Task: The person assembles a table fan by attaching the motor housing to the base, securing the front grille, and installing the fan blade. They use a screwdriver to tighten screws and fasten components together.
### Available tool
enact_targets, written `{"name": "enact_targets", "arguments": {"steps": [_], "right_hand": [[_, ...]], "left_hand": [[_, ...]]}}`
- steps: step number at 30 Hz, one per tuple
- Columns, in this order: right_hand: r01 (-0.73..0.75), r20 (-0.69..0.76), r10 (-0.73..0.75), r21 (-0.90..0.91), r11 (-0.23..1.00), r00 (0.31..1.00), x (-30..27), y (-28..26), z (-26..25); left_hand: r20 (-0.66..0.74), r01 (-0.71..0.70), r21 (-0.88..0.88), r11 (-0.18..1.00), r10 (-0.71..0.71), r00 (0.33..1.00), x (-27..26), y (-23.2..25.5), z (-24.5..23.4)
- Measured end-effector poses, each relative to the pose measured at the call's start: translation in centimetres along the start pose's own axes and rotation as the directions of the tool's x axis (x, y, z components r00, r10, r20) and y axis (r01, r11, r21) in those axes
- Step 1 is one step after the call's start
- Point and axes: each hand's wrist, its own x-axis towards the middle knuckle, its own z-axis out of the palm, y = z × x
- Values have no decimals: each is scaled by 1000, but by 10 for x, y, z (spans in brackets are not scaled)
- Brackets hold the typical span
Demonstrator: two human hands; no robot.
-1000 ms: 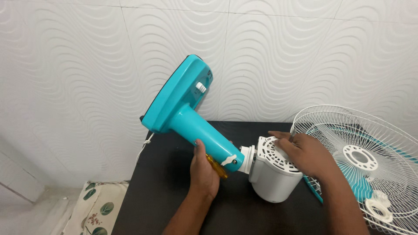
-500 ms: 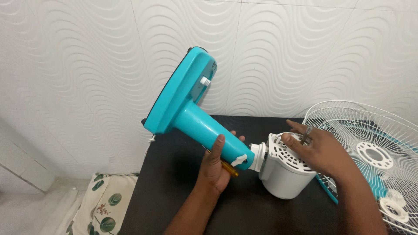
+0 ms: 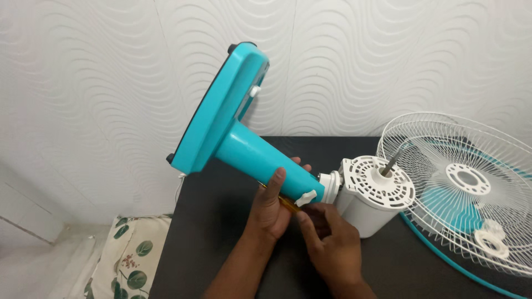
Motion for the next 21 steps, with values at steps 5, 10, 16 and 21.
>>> {"name": "enact_targets", "arguments": {"steps": [5, 10, 16, 21], "right_hand": [[-24, -20, 24, 16, 1000, 1000, 0, -4, 17], [-23, -27, 29, 211, 977, 999, -12, 20, 13], [247, -389, -269, -108, 963, 881, -55, 89, -34], [-239, -408, 98, -312, 920, 908, -38, 145, -75]], "left_hand": [[30, 23, 4, 1000, -23, 999, -3, 5, 0], [-2, -8, -71, 997, 8, 1000, -7, 9, -1], [-37, -67, -58, 996, 65, 997, -2, 21, -8], [-62, -124, 36, 992, 126, 990, 12, 28, -14]]}}
